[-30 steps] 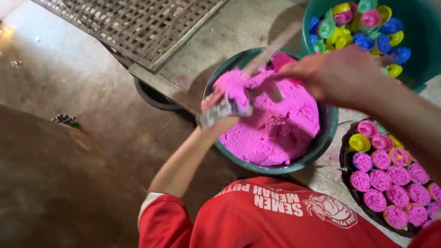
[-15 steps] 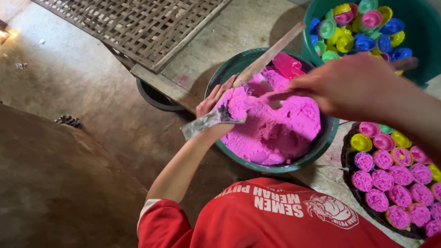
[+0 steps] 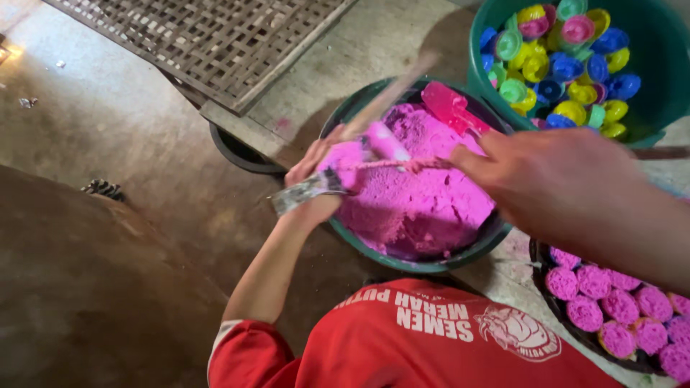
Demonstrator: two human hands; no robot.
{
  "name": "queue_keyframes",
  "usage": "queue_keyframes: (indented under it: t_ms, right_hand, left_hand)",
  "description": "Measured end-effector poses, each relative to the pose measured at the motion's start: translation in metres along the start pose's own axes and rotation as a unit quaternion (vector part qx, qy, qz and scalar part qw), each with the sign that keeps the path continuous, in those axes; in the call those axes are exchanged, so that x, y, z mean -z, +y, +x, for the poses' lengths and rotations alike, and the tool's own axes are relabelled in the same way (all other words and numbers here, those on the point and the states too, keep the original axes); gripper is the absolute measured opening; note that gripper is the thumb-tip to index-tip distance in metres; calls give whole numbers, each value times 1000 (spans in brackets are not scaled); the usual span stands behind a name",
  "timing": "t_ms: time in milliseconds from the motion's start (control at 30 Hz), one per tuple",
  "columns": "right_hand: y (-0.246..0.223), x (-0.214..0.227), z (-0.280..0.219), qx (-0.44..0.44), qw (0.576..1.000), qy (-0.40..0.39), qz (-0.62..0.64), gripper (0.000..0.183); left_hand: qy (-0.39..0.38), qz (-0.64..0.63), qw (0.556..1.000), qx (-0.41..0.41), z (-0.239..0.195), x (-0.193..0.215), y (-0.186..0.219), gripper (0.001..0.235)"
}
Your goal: The person scoops pink powder from a green bucket using a wooden stick and fills small colorful plastic molds arranged in a basket. The person repeatedly packs the powder into each mold cavity and places the filled molds back into the basket.
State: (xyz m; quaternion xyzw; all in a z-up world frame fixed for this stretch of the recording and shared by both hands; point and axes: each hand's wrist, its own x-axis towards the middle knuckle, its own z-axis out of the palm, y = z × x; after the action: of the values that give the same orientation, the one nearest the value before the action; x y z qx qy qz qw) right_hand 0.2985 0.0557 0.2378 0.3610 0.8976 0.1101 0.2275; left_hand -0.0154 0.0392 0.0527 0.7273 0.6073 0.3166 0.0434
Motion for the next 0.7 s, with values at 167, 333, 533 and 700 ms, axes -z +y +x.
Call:
queue_keyframes:
  t_ms: [167,333,533,700]
  right_hand:
    - [-49,-23,58,119,970,201,-70,41]
    - [-36,-40,39,107,959,256,61,33]
    - [-24,-52,34,12,855,299,423,41]
    - [-91,-118,88,95,730,378,561,56]
  left_hand:
    - [-23,-81,994,-63,16,-14,25,73]
    - [-18,-12,1000,10,11,-21,7,53]
    - [135,-74,986,58,20,-23,6,26]
    - [169,44,983,57,34,-25,14,48]
